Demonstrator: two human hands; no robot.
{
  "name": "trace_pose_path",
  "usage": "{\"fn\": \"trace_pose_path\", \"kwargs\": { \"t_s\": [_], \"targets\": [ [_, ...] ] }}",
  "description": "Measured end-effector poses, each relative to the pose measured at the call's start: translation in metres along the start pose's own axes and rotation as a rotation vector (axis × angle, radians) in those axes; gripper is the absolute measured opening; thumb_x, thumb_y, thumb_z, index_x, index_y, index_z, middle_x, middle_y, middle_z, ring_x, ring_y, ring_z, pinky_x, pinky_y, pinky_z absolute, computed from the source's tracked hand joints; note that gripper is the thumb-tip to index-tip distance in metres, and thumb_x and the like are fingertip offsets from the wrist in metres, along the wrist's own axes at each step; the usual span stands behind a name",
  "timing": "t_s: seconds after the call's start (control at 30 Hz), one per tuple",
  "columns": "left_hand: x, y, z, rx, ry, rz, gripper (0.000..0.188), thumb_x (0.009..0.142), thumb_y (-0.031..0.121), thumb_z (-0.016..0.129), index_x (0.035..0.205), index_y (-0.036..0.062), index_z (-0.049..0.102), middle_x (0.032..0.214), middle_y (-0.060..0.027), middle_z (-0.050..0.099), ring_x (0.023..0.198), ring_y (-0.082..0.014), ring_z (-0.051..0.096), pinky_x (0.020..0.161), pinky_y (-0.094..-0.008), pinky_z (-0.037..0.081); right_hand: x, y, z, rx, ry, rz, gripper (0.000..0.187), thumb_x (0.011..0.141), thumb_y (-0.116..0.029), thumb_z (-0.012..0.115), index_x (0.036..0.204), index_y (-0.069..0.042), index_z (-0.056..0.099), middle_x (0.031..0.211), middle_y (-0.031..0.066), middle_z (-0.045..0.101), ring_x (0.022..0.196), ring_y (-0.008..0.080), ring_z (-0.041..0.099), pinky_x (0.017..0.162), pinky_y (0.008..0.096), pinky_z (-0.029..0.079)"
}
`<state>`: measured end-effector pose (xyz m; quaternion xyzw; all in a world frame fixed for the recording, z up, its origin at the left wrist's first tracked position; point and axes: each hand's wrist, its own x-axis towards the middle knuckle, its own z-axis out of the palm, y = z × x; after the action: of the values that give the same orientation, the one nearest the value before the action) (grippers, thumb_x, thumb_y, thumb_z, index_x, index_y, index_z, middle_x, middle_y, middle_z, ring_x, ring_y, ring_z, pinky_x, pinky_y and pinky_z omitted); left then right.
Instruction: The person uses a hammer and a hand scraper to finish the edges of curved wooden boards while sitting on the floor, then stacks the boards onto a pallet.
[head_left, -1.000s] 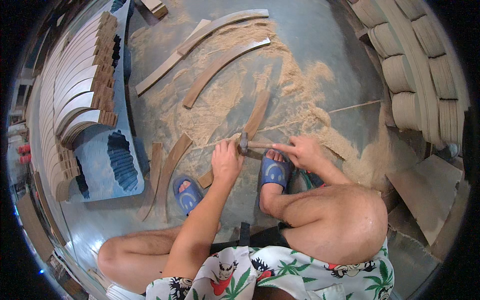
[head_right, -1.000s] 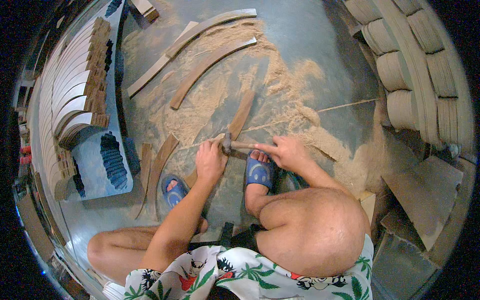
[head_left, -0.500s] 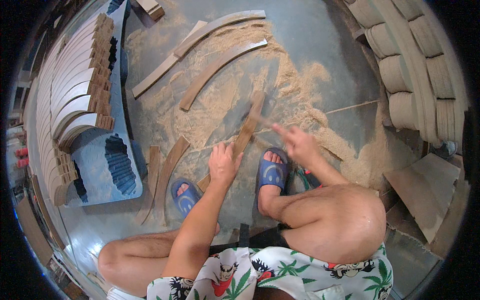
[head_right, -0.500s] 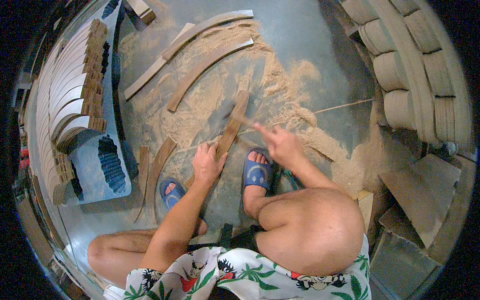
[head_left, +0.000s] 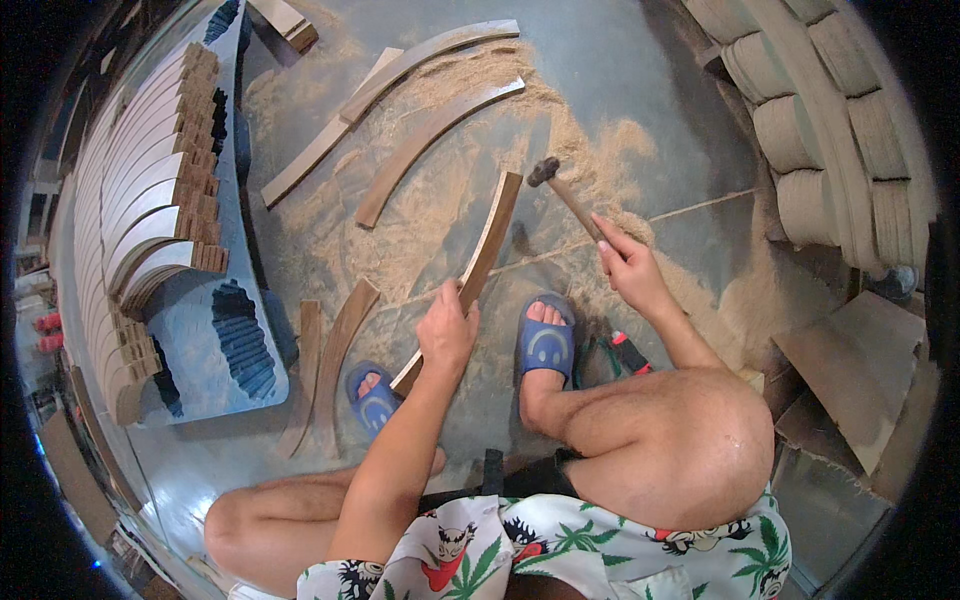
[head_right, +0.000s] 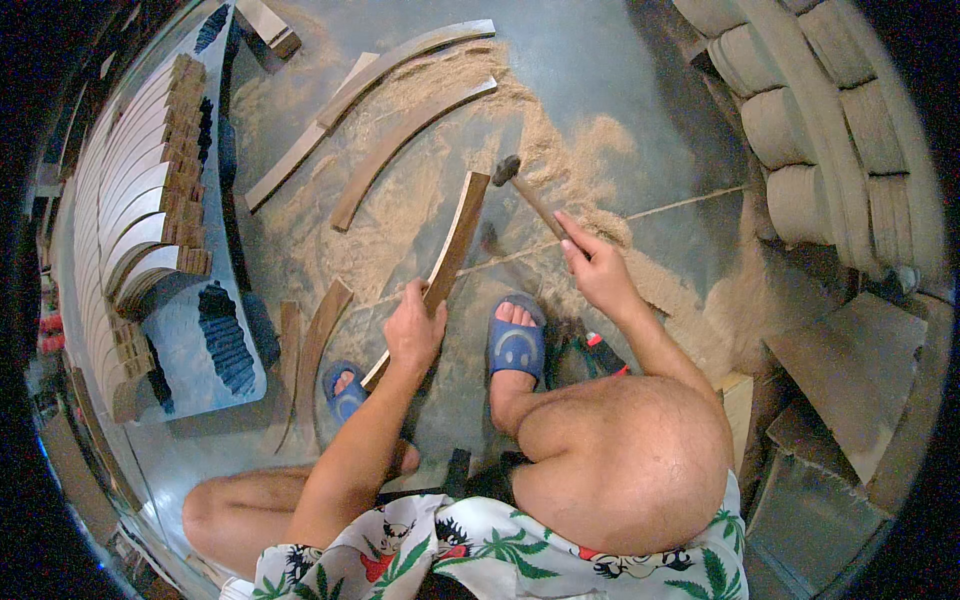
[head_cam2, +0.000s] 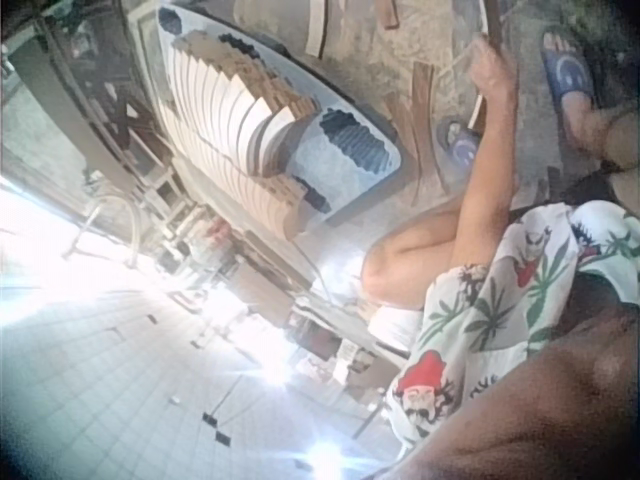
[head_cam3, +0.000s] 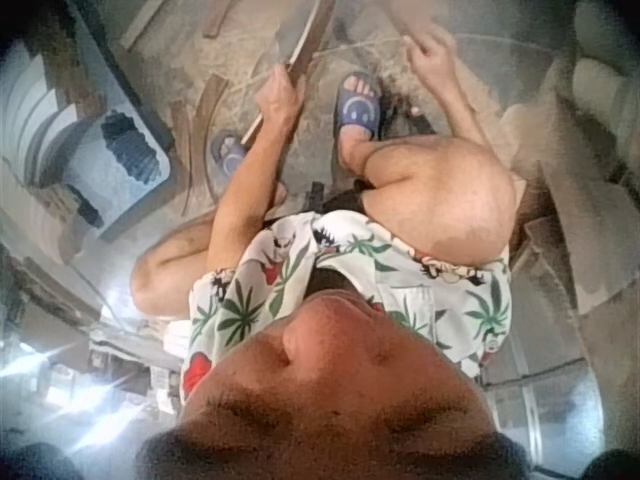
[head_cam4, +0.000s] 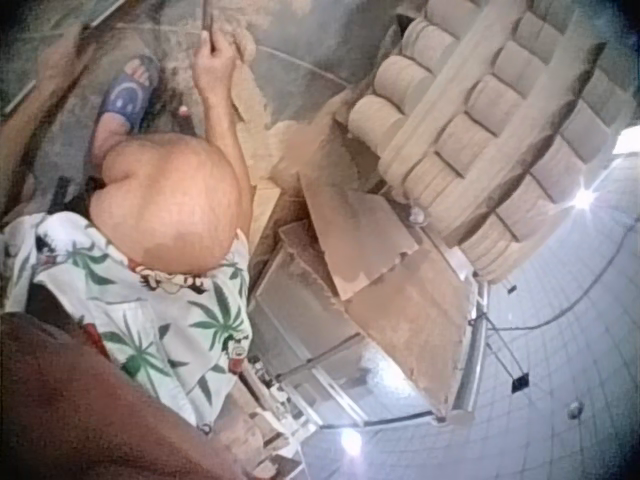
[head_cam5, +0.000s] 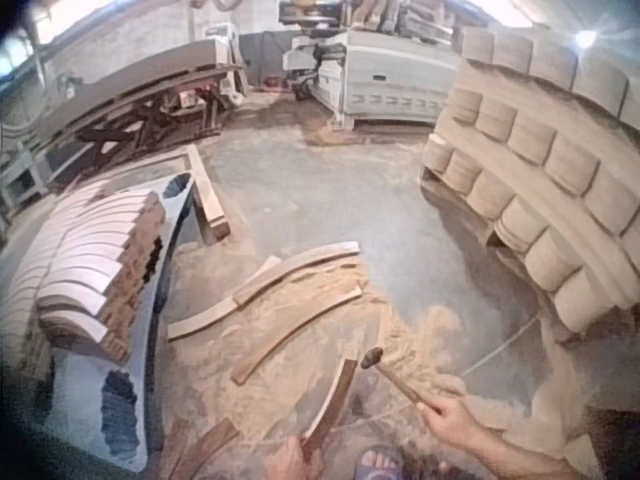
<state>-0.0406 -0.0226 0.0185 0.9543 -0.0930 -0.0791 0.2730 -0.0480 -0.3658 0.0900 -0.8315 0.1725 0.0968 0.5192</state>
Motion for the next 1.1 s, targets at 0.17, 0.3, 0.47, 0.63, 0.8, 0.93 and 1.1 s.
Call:
{"fn": "trace_pose_path", "kwargs": {
  "t_s": [0.17, 0.3, 0.47, 0.63, 0.8, 0.93, 1.1],
  "targets": [
    [0.001, 0.002, -0.002, 0.151, -0.116, 0.027, 0.082, 0.101, 0.022, 0.079, 0.176, 0.0215, 0.046, 0.118, -0.0136, 0.073, 0.099, -0.0367, 0.077, 0.082, -0.0513, 0.065, -0.005, -0.007, 0.014, -0.016, -0.087, -0.094, 0.05, 0.117, -0.015, 0.063, 0.166, -0.008, 0.06, 0.163, 0.0217, 0.067, 0.152, 0.0249, 0.063, 0.123, 0.037, 0.048],
    [0.003, -0.003, 0.005, 0.19, -0.071, 0.057, 0.082, 0.099, 0.023, 0.084, 0.174, 0.0264, 0.051, 0.113, -0.0128, 0.074, 0.098, -0.0356, 0.078, 0.08, -0.0495, 0.064, 0.005, -0.015, 0.027, 0.047, -0.045, -0.066, 0.05, 0.117, -0.014, 0.064, 0.167, -0.012, 0.061, 0.116, 0.0034, 0.062, 0.104, 0.0123, 0.054, 0.09, 0.03, 0.048],
    [0.001, 0.0, 0.008, 0.212, -0.087, 0.035, 0.08, 0.098, 0.023, 0.085, 0.172, 0.027, 0.054, 0.112, -0.0116, 0.074, 0.099, -0.0352, 0.078, 0.078, -0.0489, 0.064, 0.007, 0.008, 0.033, 0.058, -0.064, -0.08, 0.051, 0.118, -0.014, 0.064, 0.169, -0.016, 0.06, 0.091, -0.0062, 0.057, 0.078, 0.0061, 0.048, 0.072, 0.0265, 0.047],
    [0.0, -0.008, 0.011, 0.197, -0.039, 0.056, 0.079, 0.099, 0.024, 0.084, 0.172, 0.0286, 0.054, 0.116, -0.0102, 0.075, 0.098, -0.0343, 0.078, 0.077, -0.0485, 0.065, -0.002, -0.005, 0.034, 0.012, -0.045, -0.05, 0.05, 0.117, -0.014, 0.064, 0.167, -0.016, 0.062, 0.104, 0.0026, 0.07, 0.092, 0.0119, 0.063, 0.084, 0.0305, 0.053],
    [0.002, -0.001, 0.009, 0.237, -0.083, 0.014, 0.08, 0.099, 0.025, 0.084, 0.173, 0.0276, 0.052, 0.118, -0.0101, 0.076, 0.099, -0.0344, 0.079, 0.078, -0.0487, 0.065, -0.012, -0.01, 0.021, -0.27, -0.169, -0.035, 0.048, 0.114, -0.017, 0.066, 0.163, -0.019, 0.065, 0.14, 0.0246, 0.078, 0.128, 0.0253, 0.078, 0.107, 0.0405, 0.059],
    [0.003, 0.001, 0.013, 0.219, -0.056, 0.05, 0.08, 0.099, 0.025, 0.083, 0.173, 0.0278, 0.052, 0.117, -0.0099, 0.076, 0.097, -0.0341, 0.078, 0.078, -0.049, 0.065, -0.018, 0.0, 0.02, -0.122, -0.02, -0.097, 0.047, 0.114, -0.019, 0.067, 0.16, -0.021, 0.068, 0.13, 0.0257, 0.08, 0.116, 0.0357, 0.082, 0.101, 0.0446, 0.061],
    [0.002, -0.004, 0.009, 0.203, -0.058, 0.032, 0.08, 0.099, 0.025, 0.084, 0.172, 0.0274, 0.053, 0.116, -0.0104, 0.076, 0.097, -0.035, 0.078, 0.078, -0.0494, 0.064, -0.011, -0.019, 0.03, -0.226, -0.089, -0.03, 0.047, 0.113, -0.022, 0.067, 0.159, -0.022, 0.068, 0.13, 0.0262, 0.079, 0.115, 0.0414, 0.081, 0.1, 0.0453, 0.062]
  ]
}}
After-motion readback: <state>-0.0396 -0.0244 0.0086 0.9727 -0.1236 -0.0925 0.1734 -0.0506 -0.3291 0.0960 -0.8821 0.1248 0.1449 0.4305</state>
